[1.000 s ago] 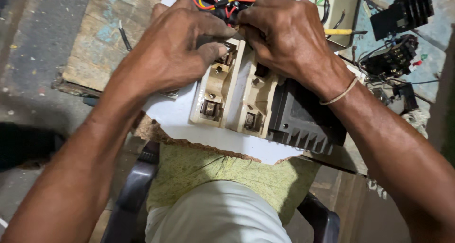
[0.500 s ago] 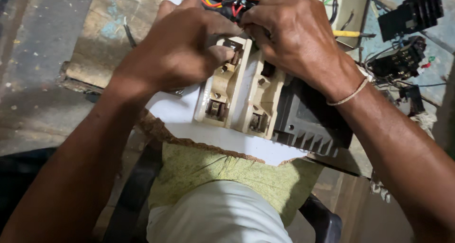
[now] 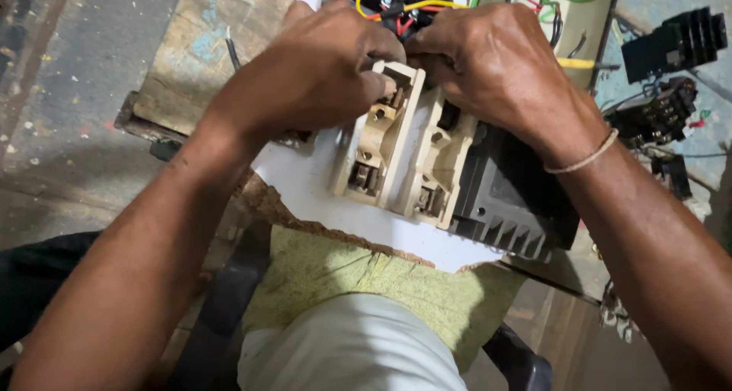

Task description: The person wires electrical components on a wooden board, connecting wires to terminals using a screwdriver and by hand.

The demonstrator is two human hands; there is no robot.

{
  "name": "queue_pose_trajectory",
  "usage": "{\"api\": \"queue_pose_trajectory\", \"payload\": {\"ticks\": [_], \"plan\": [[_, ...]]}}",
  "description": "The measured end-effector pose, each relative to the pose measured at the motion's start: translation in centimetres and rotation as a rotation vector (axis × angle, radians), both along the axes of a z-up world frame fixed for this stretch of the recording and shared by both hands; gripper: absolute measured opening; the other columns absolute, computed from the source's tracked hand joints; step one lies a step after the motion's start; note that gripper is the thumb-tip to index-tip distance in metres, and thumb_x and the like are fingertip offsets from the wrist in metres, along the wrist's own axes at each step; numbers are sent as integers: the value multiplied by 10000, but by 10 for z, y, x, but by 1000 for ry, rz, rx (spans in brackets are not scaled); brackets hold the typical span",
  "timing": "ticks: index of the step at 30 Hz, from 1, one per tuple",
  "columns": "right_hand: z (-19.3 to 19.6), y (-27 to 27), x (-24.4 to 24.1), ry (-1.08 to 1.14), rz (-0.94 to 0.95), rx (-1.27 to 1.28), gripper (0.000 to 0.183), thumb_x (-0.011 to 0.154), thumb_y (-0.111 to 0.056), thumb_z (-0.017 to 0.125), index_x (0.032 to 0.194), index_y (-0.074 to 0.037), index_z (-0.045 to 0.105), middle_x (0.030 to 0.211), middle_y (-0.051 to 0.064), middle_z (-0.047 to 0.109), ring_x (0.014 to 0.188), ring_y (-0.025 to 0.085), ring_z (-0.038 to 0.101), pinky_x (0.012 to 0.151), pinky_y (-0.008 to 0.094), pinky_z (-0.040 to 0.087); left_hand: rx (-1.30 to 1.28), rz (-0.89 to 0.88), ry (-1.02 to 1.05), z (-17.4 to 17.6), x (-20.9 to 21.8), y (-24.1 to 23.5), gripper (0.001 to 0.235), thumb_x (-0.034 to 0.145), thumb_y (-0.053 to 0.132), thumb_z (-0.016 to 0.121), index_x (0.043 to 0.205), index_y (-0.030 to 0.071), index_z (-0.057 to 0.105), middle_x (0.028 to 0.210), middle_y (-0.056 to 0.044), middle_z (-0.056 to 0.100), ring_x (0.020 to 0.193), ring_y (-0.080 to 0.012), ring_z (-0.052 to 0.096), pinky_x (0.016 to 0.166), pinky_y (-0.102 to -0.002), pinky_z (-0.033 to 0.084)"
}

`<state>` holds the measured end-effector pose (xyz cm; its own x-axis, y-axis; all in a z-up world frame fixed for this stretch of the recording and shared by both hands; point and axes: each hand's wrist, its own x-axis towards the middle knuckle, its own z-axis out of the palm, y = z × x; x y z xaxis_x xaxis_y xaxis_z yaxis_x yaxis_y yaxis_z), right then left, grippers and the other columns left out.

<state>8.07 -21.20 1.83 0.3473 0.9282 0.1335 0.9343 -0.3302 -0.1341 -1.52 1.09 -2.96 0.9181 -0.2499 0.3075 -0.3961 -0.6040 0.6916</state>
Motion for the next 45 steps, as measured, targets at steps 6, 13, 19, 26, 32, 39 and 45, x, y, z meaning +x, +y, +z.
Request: {"api": "queue_pose_trajectory", "payload": {"ticks": [6, 13, 19, 26, 32, 39, 45], "plan": [[-1, 4, 3, 41, -19, 26, 253, 775, 53, 746, 1011, -30, 784, 910, 134, 758, 737, 291, 725, 662, 401, 589, 65, -12, 166, 8, 6, -1, 303, 866, 200, 678, 1156, 142, 739, 1144, -122, 724, 1214, -294, 597, 1066, -460, 381], [-6, 5, 4, 135, -36, 14, 224, 762, 45, 749, 973, -24, 779, 903, 137, 759, 721, 270, 734, 659, 389, 598, 88, 81, 443, 31, 8, -7, 369, 855, 245, 641, 1218, 181, 674, 1249, -131, 641, 1216, -330, 519, 1046, -462, 376], [-4, 8, 8, 225, -108, -69, 166, 847, 56, 703, 976, -24, 770, 914, 126, 762, 717, 244, 750, 583, 355, 613, -30, 95, 620, 53, 2, -4, 407, 806, 206, 597, 1212, 174, 597, 1181, -117, 633, 1181, -310, 515, 989, -484, 410], [0, 14, 3, 211, -124, -54, 210, 776, 27, 743, 971, -37, 786, 909, 119, 777, 687, 268, 744, 605, 381, 611, -7, 81, 671, 57, 8, -3, 390, 821, 217, 572, 1208, 183, 590, 1139, -129, 623, 1151, -305, 514, 977, -480, 409], [-3, 11, 1, 132, -90, -31, 229, 731, 15, 774, 956, -29, 788, 900, 131, 775, 704, 280, 746, 628, 393, 611, -37, 74, 694, 57, 6, -3, 398, 829, 248, 594, 1216, 154, 599, 1133, -159, 635, 1132, -307, 541, 971, -475, 425], [-2, 15, 2, 223, -167, -207, 202, 811, 36, 704, 949, -76, 799, 850, 105, 771, 678, 237, 740, 577, 369, 609, -16, 39, 645, 56, 10, -5, 459, 811, 249, 588, 1258, 146, 615, 1197, -147, 632, 1154, -302, 580, 1008, -463, 437], [4, 15, -1, 183, -112, -52, 232, 725, -8, 731, 954, -22, 762, 912, 140, 755, 780, 328, 733, 683, 436, 594, 1, 66, 629, 54, 9, -5, 442, 834, 261, 586, 1255, 136, 630, 1196, -156, 633, 1171, -311, 562, 1018, -473, 425]]}}
